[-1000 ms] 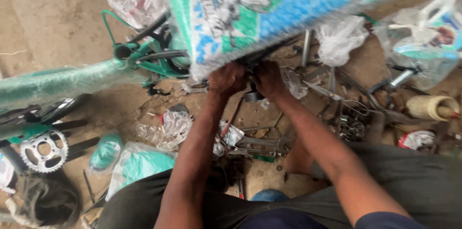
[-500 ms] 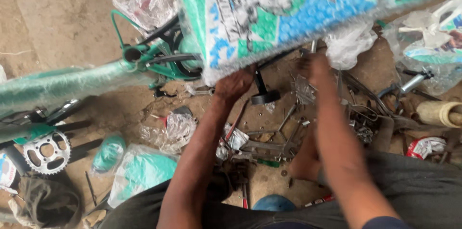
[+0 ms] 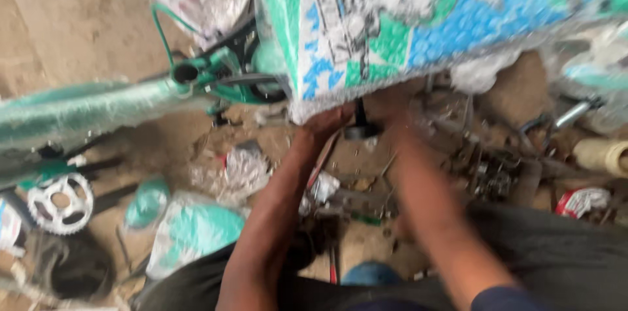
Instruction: The person is assembling a bicycle, specifically working on attaching the rear wheel to the frame. They use a wrench to tighten bolts and adjust the wheel position. The bicycle frame is partially wrapped in bubble wrap, and various tools and parts are scattered on the floor.
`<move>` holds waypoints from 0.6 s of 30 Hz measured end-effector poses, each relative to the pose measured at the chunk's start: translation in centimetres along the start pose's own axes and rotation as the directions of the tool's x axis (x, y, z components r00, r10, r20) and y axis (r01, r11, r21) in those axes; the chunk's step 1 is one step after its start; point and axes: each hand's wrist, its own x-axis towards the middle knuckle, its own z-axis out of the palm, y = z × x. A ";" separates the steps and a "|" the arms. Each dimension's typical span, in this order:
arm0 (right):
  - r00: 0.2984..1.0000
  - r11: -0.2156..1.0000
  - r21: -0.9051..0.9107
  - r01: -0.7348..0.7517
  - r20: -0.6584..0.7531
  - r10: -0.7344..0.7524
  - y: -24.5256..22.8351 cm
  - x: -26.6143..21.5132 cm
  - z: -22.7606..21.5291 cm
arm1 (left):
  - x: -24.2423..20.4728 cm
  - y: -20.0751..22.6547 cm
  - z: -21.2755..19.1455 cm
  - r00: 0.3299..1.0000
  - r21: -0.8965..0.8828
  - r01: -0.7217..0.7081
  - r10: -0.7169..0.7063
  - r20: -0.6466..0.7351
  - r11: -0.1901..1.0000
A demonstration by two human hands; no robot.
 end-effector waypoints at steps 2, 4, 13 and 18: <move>0.975 0.965 -0.145 0.217 0.081 -0.207 -2.5 -0.5 4.7 | 0.8 -0.2 -0.2 0.997 0.006 -0.001 0.000 0.071 1.000; 0.965 0.954 -0.186 0.233 0.167 -0.203 -3.8 -1.6 7.5 | -0.9 0.0 -1.2 0.992 0.037 0.002 -0.006 0.122 0.999; 0.989 0.891 -0.446 0.085 -0.074 -0.131 1.2 -7.6 -4.8 | 0.5 0.7 -2.7 0.999 0.028 0.039 -0.039 -0.018 0.999; 0.996 0.785 -0.618 0.048 -0.029 -0.084 6.3 -15.1 -7.8 | 2.2 1.4 -5.6 0.999 0.011 0.038 -0.038 -0.028 0.999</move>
